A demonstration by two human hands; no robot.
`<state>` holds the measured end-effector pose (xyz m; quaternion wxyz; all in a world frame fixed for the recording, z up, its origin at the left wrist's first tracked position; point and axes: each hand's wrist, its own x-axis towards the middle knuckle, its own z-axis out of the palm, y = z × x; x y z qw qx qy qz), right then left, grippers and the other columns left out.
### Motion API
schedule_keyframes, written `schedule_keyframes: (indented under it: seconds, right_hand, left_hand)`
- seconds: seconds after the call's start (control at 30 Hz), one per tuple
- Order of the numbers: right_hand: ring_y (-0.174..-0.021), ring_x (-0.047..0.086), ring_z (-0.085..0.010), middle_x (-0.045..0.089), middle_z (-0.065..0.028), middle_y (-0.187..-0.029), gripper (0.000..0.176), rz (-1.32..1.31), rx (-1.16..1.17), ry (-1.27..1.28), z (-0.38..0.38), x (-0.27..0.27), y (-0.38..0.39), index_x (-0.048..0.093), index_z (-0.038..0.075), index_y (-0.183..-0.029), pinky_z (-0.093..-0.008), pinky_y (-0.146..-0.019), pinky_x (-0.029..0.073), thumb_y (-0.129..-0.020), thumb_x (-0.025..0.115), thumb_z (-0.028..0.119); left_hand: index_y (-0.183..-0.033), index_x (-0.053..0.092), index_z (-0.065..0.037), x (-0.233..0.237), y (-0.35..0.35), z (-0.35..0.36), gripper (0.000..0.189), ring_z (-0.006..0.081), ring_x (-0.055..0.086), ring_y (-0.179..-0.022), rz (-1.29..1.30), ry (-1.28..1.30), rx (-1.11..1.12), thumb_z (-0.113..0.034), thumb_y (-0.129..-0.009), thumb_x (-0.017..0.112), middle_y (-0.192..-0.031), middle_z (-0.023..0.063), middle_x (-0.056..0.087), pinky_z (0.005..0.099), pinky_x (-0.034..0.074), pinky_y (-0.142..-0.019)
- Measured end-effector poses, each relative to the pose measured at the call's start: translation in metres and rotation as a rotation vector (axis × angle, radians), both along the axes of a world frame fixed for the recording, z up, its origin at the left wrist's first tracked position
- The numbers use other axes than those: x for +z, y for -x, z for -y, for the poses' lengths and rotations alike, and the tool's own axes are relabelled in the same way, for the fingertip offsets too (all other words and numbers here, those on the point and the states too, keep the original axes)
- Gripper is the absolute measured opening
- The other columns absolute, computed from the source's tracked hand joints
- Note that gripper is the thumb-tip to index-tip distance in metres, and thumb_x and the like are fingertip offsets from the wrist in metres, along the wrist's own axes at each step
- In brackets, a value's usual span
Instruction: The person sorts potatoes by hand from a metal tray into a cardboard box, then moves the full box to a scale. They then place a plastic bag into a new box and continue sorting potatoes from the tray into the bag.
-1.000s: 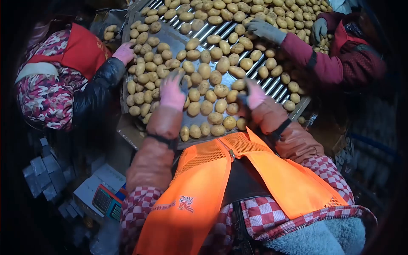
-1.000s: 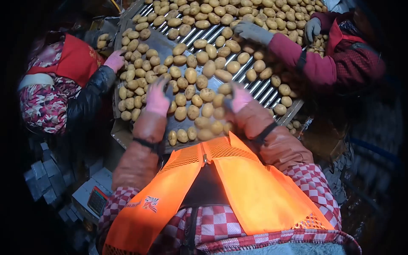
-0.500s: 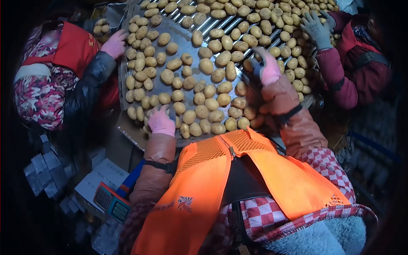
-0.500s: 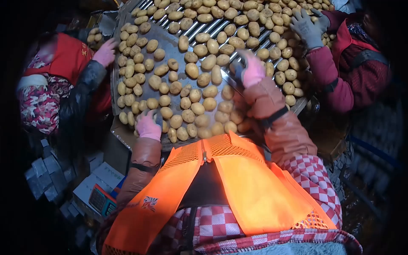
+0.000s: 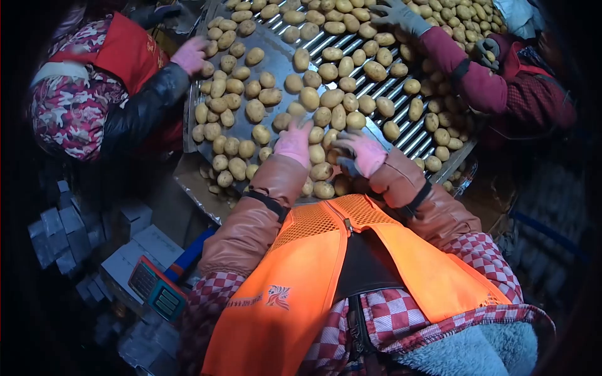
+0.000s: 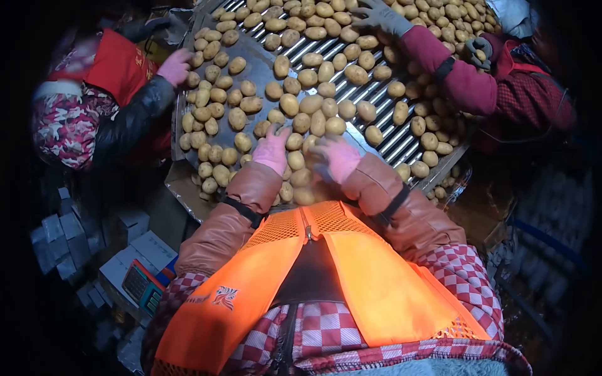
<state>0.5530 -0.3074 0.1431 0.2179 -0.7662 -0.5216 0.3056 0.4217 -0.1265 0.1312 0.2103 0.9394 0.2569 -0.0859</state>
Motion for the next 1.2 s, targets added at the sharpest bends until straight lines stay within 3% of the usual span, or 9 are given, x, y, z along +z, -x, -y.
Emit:
schedule_keyframes:
  seconds: [0.1,0.23,0.47,0.57,0.73,0.93,0.97,1.03,1.2]
  right_hand:
    - [-0.123,0.053,-0.0369,0.057,-0.0138,-0.136,0.05,-0.343,-0.114,0.011,0.018,0.004,0.004,0.06,0.012,-0.131,-0.0431,-0.102,0.046,-0.085,0.072,0.029]
    - [-0.112,0.062,-0.0229,0.065,-0.0096,-0.124,0.04,-0.873,-0.438,-0.014,0.012,0.011,0.001,0.058,0.012,-0.133,-0.0333,-0.091,0.052,-0.095,0.063,0.023]
    - [-0.113,0.057,-0.0239,0.06,-0.0095,-0.122,0.047,-1.688,-0.899,-0.113,-0.001,0.007,0.005,0.052,0.008,-0.137,-0.0411,-0.09,0.049,-0.1,0.054,0.037]
    - [-0.112,0.055,-0.0273,0.06,-0.0102,-0.12,0.046,-1.95,-0.653,-0.304,-0.004,0.019,-0.004,0.048,0.008,-0.137,-0.045,-0.091,0.047,-0.102,0.05,0.037]
    - [-0.109,0.057,-0.0263,0.06,-0.0104,-0.121,0.04,-1.589,-0.551,-0.315,0.024,0.008,-0.008,0.05,0.008,-0.135,-0.0474,-0.094,0.046,-0.101,0.051,0.029]
    - [-0.125,0.056,-0.0278,0.055,-0.0189,-0.136,0.052,-2.25,-0.817,-0.422,0.045,0.0,-0.015,0.043,-0.002,-0.14,-0.0379,-0.102,0.049,-0.103,0.048,0.034]
    - [-0.114,0.058,-0.0326,0.056,-0.0149,-0.131,0.071,-2.076,-0.792,-0.387,0.048,-0.02,-0.015,0.044,0.002,-0.138,-0.0535,-0.099,0.044,-0.093,0.057,0.056]
    - [-0.117,0.056,-0.0389,0.053,-0.0179,-0.133,0.076,-2.064,-0.811,-0.471,0.05,0.012,-0.01,0.043,0.002,-0.139,-0.0569,-0.1,0.043,-0.092,0.056,0.06]
    - [-0.115,0.054,-0.0415,0.053,-0.0164,-0.132,0.069,-2.045,-0.85,-0.676,0.068,0.021,0.008,0.05,0.009,-0.133,-0.0597,-0.101,0.04,-0.093,0.051,0.065]
  left_hand:
    - [-0.131,0.052,-0.022,0.037,-0.004,0.011,0.063,0.0445,0.059,-0.109,-0.258,0.031,0.12,0.0,-0.074,0.067,-0.141,0.0188,0.041,0.0503,0.053,-0.089]
    - [-0.124,0.058,-0.02,-0.005,0.016,-0.015,0.049,0.0406,0.062,-0.108,-0.034,0.009,0.191,-0.003,-0.078,0.065,-0.128,0.0203,0.05,0.0463,0.053,-0.09]
    - [-0.132,0.056,-0.022,0.035,-0.011,-0.019,0.047,0.0383,0.062,-0.112,0.187,0.544,0.186,-0.011,-0.087,0.06,-0.133,0.019,0.052,0.0444,0.051,-0.095]
    - [-0.131,0.058,-0.021,0.022,-0.048,-0.034,0.047,0.0403,0.062,-0.111,-0.067,0.177,0.135,-0.008,-0.086,0.058,-0.133,0.0235,0.052,0.0473,0.05,-0.094]
    - [-0.119,0.062,-0.016,0.019,-0.068,-0.033,0.038,0.0431,0.062,-0.109,-0.13,-0.044,0.162,-0.004,-0.084,0.055,-0.138,0.0255,0.047,0.049,0.05,-0.094]
    - [-0.111,0.061,-0.008,-0.006,-0.055,-0.07,0.033,0.0349,0.067,-0.098,0.079,0.107,0.397,-0.029,-0.087,0.07,-0.103,0.018,0.07,0.0409,0.05,-0.088]
    - [-0.111,0.06,-0.008,-0.003,-0.05,-0.07,0.033,0.0356,0.067,-0.098,0.113,0.105,0.372,-0.029,-0.087,0.07,-0.104,0.0182,0.07,0.0413,0.05,-0.088]
    - [-0.116,0.06,-0.008,0.003,-0.048,-0.058,0.04,0.0374,0.066,-0.101,0.257,0.262,0.439,-0.032,-0.086,0.071,-0.106,0.0185,0.069,0.0419,0.051,-0.089]
    - [-0.115,0.067,-0.01,0.056,-0.083,0.034,0.036,0.0343,0.066,-0.104,0.202,0.178,-0.154,-0.034,-0.088,0.07,-0.109,0.0187,0.069,0.0377,0.051,-0.089]
